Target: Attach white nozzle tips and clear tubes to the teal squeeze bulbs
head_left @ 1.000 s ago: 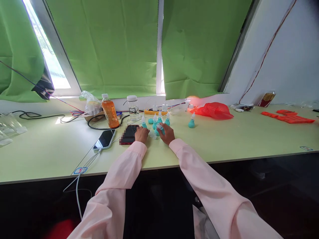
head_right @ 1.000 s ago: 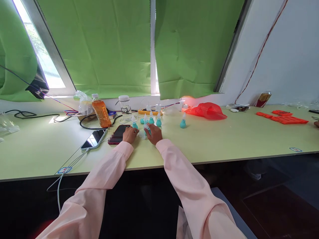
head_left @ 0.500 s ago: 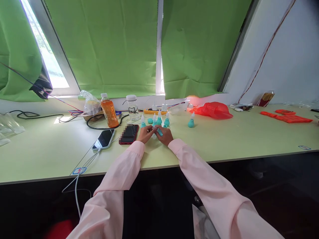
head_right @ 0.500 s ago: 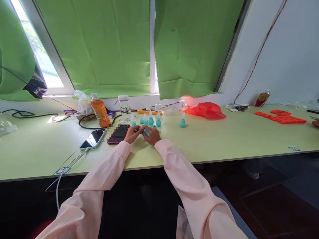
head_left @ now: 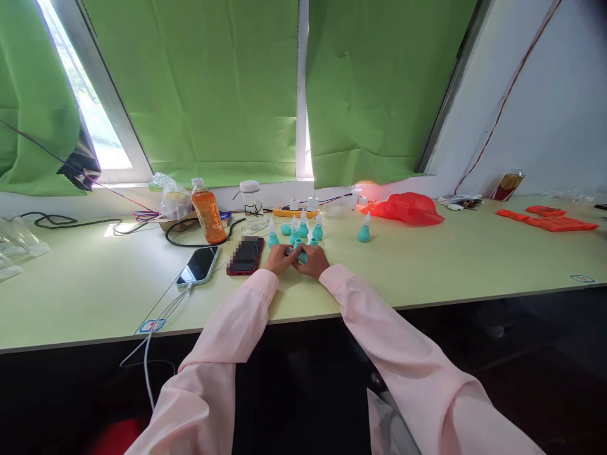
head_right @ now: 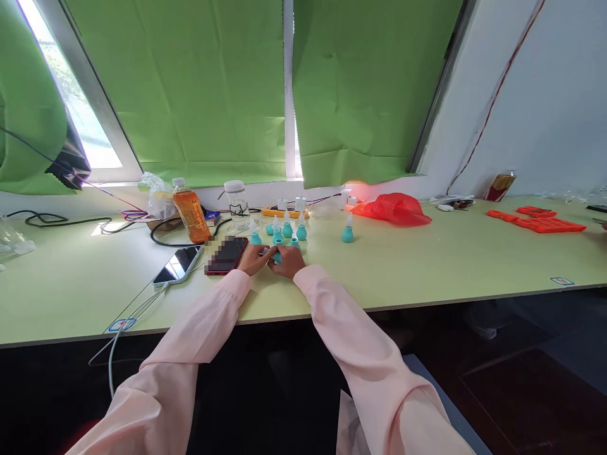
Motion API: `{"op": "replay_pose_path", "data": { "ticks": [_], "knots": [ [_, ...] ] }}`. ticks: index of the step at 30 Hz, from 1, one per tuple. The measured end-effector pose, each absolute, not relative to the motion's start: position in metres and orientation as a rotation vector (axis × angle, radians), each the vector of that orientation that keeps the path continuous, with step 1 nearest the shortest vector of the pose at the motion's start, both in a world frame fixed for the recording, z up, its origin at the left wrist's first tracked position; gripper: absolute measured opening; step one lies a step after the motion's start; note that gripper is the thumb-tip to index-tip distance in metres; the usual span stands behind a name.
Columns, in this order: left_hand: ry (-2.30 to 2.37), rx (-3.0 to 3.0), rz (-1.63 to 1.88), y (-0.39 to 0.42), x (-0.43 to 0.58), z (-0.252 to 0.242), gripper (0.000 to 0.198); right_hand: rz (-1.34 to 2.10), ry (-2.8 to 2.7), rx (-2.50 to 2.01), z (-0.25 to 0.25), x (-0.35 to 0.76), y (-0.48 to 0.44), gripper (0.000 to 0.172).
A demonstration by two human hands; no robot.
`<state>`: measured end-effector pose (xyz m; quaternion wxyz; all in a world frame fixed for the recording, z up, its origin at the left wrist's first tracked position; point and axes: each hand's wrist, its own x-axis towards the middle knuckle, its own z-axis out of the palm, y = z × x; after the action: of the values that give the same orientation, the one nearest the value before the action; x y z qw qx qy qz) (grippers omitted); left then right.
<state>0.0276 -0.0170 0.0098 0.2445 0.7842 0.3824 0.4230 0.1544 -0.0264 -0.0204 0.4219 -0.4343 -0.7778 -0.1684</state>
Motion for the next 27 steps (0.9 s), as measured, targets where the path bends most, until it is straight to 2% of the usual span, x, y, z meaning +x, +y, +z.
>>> {"op": "replay_pose_path", "data": {
  "ticks": [10, 16, 27],
  "knots": [
    [0.888, 1.684, 1.029, -0.011, 0.034, 0.006, 0.038, -0.370, -1.909, -1.012, -0.018, 0.148, -0.030, 0.006],
    [0.780, 1.471, 1.017, -0.012, 0.019, 0.025, 0.042, -0.306, -1.826, -0.984, -0.014, 0.153, -0.035, 0.007],
    [0.672, 1.270, 1.168, -0.008, 0.018, 0.025, 0.041, -0.118, -1.209, -1.326, -0.002, 0.191, -0.014, 0.020]
  ]
}}
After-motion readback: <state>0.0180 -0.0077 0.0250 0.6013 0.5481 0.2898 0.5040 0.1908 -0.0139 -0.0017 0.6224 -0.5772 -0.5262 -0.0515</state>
